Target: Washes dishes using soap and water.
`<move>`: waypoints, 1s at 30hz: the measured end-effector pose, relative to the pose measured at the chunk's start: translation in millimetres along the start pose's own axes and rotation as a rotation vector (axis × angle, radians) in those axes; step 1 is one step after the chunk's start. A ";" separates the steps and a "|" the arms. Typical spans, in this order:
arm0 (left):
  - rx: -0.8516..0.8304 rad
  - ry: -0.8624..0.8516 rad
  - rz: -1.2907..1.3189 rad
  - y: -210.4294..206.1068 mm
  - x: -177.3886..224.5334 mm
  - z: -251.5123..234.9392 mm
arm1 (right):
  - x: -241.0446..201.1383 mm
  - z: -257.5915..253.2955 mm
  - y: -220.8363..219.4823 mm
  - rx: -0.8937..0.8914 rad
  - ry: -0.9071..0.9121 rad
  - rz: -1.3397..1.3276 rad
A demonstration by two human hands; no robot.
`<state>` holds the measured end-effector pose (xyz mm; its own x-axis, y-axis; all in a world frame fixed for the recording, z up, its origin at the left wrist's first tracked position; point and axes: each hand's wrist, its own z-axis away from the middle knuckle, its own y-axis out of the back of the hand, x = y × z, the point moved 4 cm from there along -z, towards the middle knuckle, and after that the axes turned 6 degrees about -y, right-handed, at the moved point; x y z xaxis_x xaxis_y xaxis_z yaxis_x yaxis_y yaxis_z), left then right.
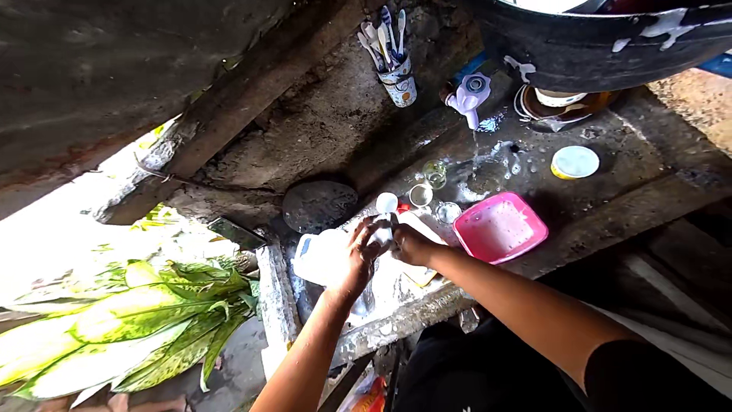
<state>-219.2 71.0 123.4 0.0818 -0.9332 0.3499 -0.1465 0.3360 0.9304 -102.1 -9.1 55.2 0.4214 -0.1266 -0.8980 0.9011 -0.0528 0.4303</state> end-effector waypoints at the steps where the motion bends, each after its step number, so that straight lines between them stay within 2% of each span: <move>1: -0.004 -0.008 -0.002 -2.5 -0.4 2.3 | 0.4 0.9 -1.5 -0.014 -0.027 -0.015; 6: -0.044 -0.040 0.022 -15.4 0.0 8.5 | 6.2 4.9 -11.8 -0.104 -0.174 0.148; 9: -0.010 -0.006 0.108 -26.4 -1.4 13.9 | 7.9 7.2 -13.1 -0.051 -0.201 0.225; 13: -0.027 0.035 0.090 -35.4 -2.5 19.5 | 12.3 13.9 -19.5 0.101 -0.261 0.283; 16: 0.093 0.049 0.158 -41.4 -1.8 24.1 | 0.6 16.9 -5.7 -0.072 -0.364 0.319; 18: 0.152 0.116 0.200 -48.4 -3.7 30.8 | 6.1 22.0 9.5 -0.128 -0.336 0.142; 19: 0.187 0.158 0.213 -54.2 -5.3 36.0 | 18.8 29.6 16.4 -0.074 -0.294 -0.066; 22: 0.352 0.306 0.346 -72.1 -13.0 53.6 | 84.3 61.0 29.2 0.227 -0.191 -0.807; 23: 0.411 0.340 0.417 -75.0 -15.0 57.3 | 104.6 75.0 40.6 0.343 -0.244 -0.882; 24: 0.455 0.379 0.502 -76.9 -16.3 60.6 | 122.9 89.9 55.4 0.436 -0.322 -0.794; 26: 0.519 0.486 0.672 -79.0 -14.3 67.0 | 150.3 116.9 83.5 0.496 -0.517 -0.310; 28: 0.563 0.532 0.772 -79.7 -9.8 70.7 | 164.0 125.2 89.4 0.391 -0.782 0.189; 30: 0.572 0.518 0.861 -79.8 -5.0 68.4 | 169.6 121.5 75.0 0.155 -1.077 0.455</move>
<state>-275.3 40.1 39.9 0.1132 -0.2145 0.9701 -0.7644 0.6050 0.2230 24.5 -154.9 -53.7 0.3306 -0.9317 -0.1502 0.6365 0.1026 0.7644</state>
